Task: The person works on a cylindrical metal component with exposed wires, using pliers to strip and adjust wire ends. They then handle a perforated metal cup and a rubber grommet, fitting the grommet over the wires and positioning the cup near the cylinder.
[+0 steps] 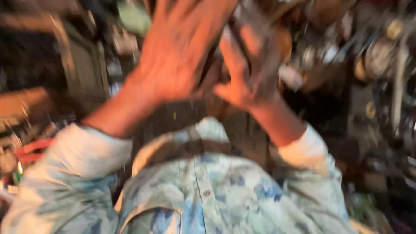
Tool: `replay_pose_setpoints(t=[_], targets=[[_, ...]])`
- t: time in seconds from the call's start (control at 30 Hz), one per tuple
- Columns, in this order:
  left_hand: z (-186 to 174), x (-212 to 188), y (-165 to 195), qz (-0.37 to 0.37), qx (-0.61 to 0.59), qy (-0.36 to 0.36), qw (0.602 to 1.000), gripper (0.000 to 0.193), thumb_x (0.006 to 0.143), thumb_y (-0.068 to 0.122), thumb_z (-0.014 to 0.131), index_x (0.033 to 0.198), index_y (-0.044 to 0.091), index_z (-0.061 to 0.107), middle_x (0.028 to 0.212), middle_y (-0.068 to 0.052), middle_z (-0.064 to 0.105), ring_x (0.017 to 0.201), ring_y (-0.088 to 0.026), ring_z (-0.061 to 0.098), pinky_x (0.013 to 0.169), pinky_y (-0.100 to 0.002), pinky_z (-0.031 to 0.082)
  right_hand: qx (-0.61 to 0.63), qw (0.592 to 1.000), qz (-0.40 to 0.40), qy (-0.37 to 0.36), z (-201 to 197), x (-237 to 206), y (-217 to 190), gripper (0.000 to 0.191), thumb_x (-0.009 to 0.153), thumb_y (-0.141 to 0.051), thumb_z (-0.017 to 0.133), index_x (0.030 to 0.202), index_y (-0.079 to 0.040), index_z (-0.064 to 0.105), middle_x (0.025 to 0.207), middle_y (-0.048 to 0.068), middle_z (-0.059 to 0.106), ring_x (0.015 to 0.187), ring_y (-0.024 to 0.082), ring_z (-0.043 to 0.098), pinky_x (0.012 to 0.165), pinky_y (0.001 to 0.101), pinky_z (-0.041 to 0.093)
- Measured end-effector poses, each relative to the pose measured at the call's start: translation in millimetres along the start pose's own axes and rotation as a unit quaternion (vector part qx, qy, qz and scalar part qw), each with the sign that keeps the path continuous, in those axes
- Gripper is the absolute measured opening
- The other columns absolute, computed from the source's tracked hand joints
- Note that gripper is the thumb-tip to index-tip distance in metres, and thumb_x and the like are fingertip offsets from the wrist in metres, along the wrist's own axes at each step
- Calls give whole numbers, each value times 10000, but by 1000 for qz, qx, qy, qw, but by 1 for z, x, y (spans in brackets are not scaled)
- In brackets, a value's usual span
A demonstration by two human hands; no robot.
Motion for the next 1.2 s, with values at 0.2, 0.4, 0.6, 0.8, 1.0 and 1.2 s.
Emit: replay_pose_setpoints(t=[0.2,0.4,0.6,0.8,1.0,1.2], targets=[[-34,-46,22,-219,-117,128,960,560,870,198,759,1321,-17,506,1162,-200,581,948,-381,619,846,-486,532,83,982,166,42,-56,7,-25,722,922,-351,775,1466,-26,430,1532,211,473,1319,363,571,1112,433,485],[14,-63,33,-225,-50,63,971,578,901,376,785,1205,-41,523,1108,-270,619,919,-467,643,723,-476,537,156,943,286,59,-42,-63,-24,522,941,-172,742,1381,2,521,1439,180,558,1220,278,635,1060,380,516],[47,-37,18,-401,-140,-42,904,485,907,472,734,912,-12,695,664,-250,650,672,-439,681,636,-522,530,175,921,348,13,-38,-110,-25,417,892,-124,749,1252,24,599,1332,163,591,1088,234,685,957,341,543],[61,-31,21,-432,-3,-13,902,298,776,293,759,876,15,724,697,-253,683,685,-479,663,618,-559,522,263,878,400,6,-41,-157,-14,323,900,-89,714,1182,36,619,1255,132,628,963,174,673,865,299,547],[16,14,36,-346,214,-261,875,236,735,287,796,778,65,729,732,-178,712,683,-360,731,584,-474,567,281,872,402,-9,-61,-186,3,320,898,-55,707,1193,45,635,1207,128,654,969,154,656,855,300,535],[22,89,72,-32,368,-444,816,104,785,220,754,739,128,767,745,-96,740,665,-242,739,541,-400,590,300,884,356,-33,-62,-159,10,374,853,-91,757,1196,9,645,1136,124,699,907,175,727,813,324,560]])
Point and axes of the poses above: each hand's wrist, its own x-axis towards the middle knuckle, its own z-axis out of the palm, y = z × x, the point moved 3 cm from there along x, towards the middle knuckle
